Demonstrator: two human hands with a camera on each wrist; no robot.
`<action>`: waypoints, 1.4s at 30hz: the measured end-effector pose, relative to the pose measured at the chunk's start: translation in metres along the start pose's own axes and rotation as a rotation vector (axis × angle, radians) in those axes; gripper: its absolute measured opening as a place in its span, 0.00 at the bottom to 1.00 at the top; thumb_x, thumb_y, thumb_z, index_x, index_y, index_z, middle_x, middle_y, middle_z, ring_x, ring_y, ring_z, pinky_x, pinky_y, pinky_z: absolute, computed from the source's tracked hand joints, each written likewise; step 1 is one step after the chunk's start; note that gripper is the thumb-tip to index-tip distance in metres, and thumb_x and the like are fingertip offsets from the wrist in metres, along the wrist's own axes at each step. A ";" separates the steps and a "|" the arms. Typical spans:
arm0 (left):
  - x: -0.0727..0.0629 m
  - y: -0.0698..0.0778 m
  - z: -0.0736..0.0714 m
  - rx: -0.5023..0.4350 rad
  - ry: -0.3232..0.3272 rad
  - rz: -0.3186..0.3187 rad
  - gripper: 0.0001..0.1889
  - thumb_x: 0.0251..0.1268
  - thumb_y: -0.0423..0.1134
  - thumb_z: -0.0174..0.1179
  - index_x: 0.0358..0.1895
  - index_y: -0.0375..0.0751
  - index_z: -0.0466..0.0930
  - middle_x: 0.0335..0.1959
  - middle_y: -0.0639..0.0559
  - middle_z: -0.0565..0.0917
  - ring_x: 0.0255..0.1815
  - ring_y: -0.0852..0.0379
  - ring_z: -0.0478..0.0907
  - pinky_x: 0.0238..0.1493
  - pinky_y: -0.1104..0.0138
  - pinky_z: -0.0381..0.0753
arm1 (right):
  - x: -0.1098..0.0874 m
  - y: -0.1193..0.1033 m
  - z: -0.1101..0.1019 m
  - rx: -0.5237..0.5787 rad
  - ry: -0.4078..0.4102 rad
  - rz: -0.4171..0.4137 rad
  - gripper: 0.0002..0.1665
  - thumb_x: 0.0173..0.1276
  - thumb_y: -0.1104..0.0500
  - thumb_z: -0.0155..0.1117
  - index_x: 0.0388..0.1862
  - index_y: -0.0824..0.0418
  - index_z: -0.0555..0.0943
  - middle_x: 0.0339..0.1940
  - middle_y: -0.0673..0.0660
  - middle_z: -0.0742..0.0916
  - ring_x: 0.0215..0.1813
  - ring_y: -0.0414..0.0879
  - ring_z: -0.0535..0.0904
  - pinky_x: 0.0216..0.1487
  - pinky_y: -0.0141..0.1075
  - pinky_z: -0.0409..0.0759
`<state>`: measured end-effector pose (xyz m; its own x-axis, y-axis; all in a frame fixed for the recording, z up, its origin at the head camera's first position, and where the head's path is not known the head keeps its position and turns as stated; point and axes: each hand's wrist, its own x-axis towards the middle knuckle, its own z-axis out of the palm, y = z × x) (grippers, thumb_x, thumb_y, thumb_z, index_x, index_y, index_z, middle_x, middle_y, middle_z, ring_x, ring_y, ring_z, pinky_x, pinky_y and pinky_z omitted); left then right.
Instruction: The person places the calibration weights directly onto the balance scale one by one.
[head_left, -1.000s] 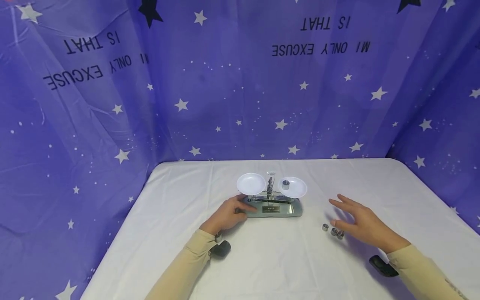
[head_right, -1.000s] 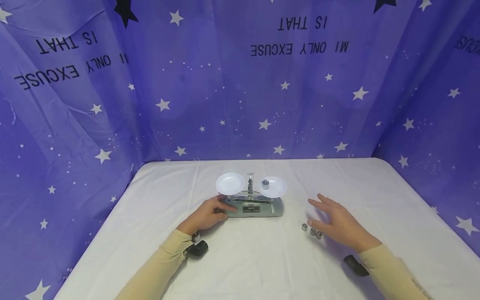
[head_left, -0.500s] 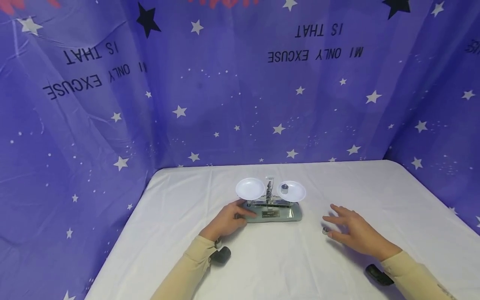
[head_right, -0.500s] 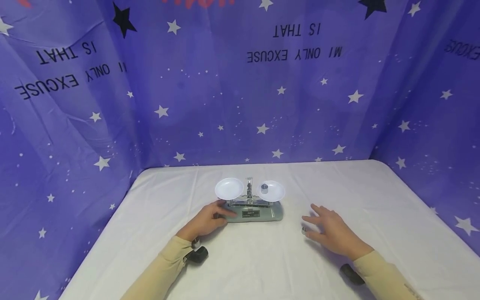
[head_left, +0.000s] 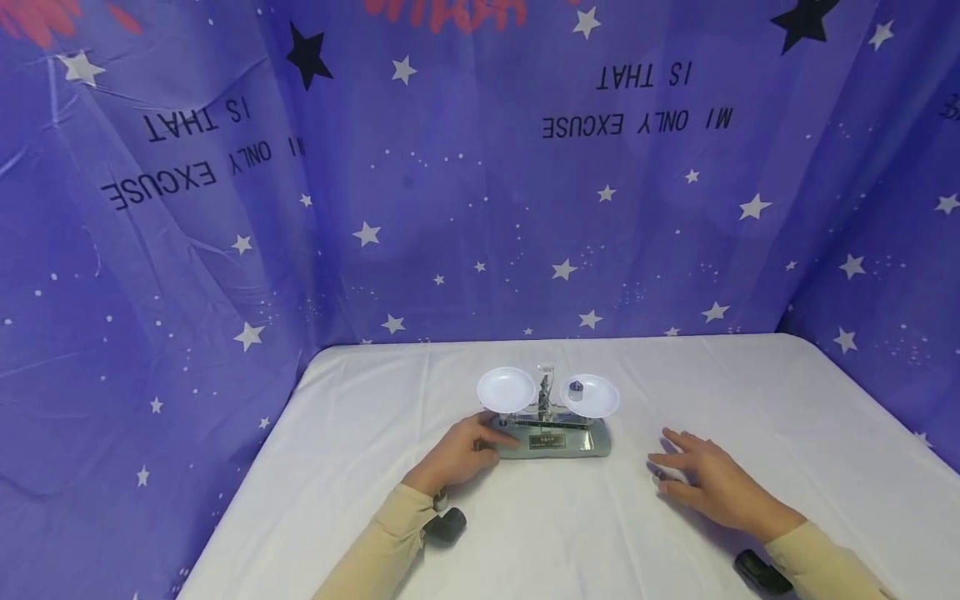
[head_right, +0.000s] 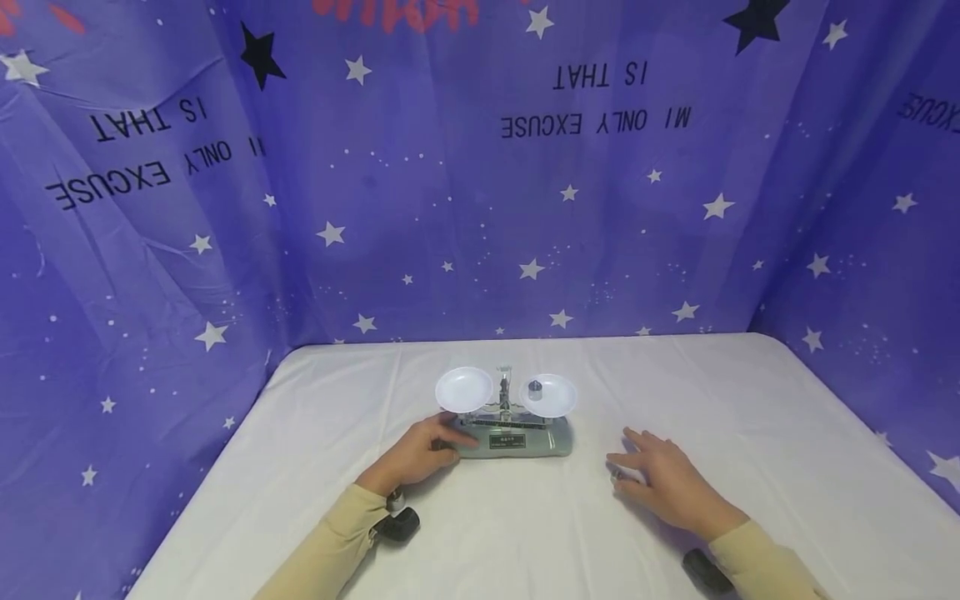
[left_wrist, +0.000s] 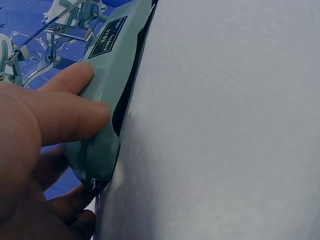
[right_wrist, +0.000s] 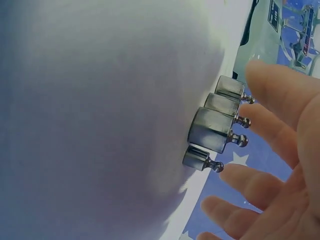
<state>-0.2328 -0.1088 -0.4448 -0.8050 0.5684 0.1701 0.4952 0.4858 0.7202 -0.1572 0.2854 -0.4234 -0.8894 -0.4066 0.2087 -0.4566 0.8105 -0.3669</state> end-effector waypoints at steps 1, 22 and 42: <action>0.000 0.001 0.000 0.003 -0.003 0.006 0.20 0.56 0.26 0.57 0.49 0.41 0.90 0.74 0.37 0.72 0.78 0.37 0.66 0.79 0.42 0.62 | -0.001 0.000 0.000 -0.003 0.000 0.000 0.21 0.60 0.54 0.76 0.52 0.59 0.89 0.65 0.77 0.80 0.65 0.80 0.74 0.58 0.77 0.70; 0.004 0.003 -0.007 0.038 -0.009 0.026 0.20 0.56 0.26 0.57 0.49 0.43 0.91 0.74 0.37 0.73 0.78 0.37 0.65 0.78 0.42 0.63 | 0.000 -0.001 0.000 0.034 -0.020 0.013 0.18 0.61 0.57 0.75 0.50 0.61 0.90 0.63 0.76 0.81 0.65 0.81 0.72 0.60 0.75 0.71; 0.001 0.000 -0.003 0.025 -0.007 0.002 0.19 0.57 0.27 0.57 0.50 0.42 0.90 0.75 0.37 0.71 0.79 0.37 0.65 0.79 0.44 0.62 | 0.007 -0.003 0.001 0.015 -0.068 0.002 0.14 0.62 0.59 0.74 0.47 0.60 0.91 0.59 0.75 0.84 0.63 0.81 0.75 0.60 0.72 0.74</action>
<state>-0.2347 -0.1105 -0.4424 -0.8013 0.5745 0.1668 0.5052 0.5006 0.7030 -0.1619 0.2796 -0.4222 -0.8893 -0.4334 0.1460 -0.4548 0.8049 -0.3813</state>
